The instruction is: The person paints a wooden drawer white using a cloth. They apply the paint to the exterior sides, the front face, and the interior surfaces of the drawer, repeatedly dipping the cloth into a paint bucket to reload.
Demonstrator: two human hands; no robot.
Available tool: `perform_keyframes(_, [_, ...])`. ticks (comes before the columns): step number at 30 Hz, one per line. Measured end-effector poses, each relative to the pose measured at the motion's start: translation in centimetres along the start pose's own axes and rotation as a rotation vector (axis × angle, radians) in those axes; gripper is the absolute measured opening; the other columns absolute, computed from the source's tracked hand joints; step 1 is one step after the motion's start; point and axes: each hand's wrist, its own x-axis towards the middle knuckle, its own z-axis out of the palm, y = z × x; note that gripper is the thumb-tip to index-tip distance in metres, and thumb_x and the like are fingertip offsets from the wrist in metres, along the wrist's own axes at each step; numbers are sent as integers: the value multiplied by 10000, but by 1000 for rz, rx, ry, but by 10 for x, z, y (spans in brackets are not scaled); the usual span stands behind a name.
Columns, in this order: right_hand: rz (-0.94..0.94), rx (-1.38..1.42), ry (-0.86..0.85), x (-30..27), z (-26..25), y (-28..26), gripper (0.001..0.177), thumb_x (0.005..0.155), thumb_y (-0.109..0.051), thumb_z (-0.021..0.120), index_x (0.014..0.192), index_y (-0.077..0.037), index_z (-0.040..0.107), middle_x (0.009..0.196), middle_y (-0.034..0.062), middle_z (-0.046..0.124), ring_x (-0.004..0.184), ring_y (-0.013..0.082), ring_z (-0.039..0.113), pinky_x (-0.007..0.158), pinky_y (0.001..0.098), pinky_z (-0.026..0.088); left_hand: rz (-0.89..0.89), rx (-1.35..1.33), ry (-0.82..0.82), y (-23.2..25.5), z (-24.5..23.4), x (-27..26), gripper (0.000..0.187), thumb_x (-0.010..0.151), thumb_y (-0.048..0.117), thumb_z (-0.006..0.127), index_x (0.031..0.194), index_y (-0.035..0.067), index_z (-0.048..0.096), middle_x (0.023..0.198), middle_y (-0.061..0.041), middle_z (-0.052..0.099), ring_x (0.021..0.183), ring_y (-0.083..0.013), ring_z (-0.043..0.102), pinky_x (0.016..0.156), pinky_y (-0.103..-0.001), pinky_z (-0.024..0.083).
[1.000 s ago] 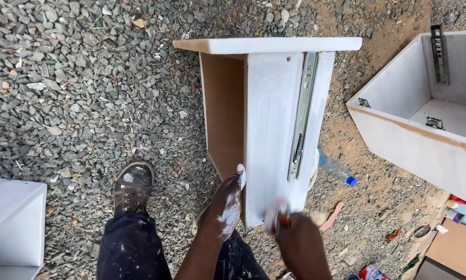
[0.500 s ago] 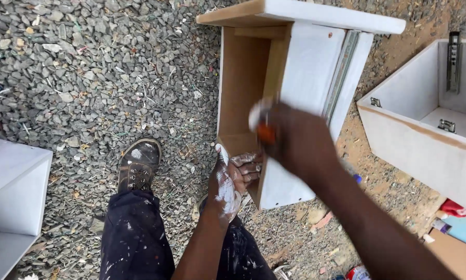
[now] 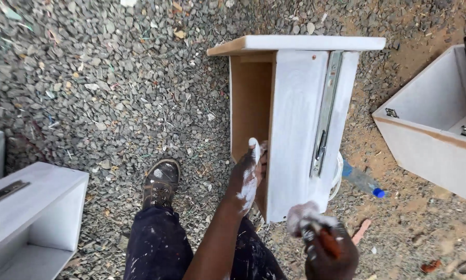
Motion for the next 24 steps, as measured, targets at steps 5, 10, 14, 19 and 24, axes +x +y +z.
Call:
perform_keyframes(5, [275,-396,1037,42,11,-26,115,1087,1,522,1174,15,596,855,95,664,595,99,498,550,210,416,146,144,7,0,15,16,463,1022,353,522,1205,-52,650,1259,-191,675,1130,-259,577,1029,-424,395])
perform_keyframes(10, [124,-245,1191,40,-29,2,85,1080,-110,554,1144,-126,608,870,6,671,604,29,557,454,161,375,270,288,53,23,14,9,658,767,548,709,1138,9,641,1090,-141,662,1017,-273,569,926,-443,387])
perform_keyframes(14, [107,-116,1211,25,-42,27,91,1026,-89,612,1099,-117,659,796,-11,675,551,37,557,441,157,358,324,444,219,58,17,-15,825,761,480,707,1377,-61,613,1167,-187,715,1027,-249,643,943,-373,474])
perform_keyframes(19, [313,140,1333,13,-54,52,148,1035,-109,556,1153,-87,643,884,18,701,618,50,614,468,156,428,590,631,295,79,39,-51,311,911,276,753,852,-3,628,740,-28,539,636,-107,431,635,-261,352])
perform_keyframes(24, [486,339,1328,3,-67,54,258,1042,-78,451,1163,-93,678,790,35,695,503,55,510,434,172,328,677,933,491,52,30,-35,420,979,278,718,681,36,547,560,28,430,474,-69,301,432,-254,269])
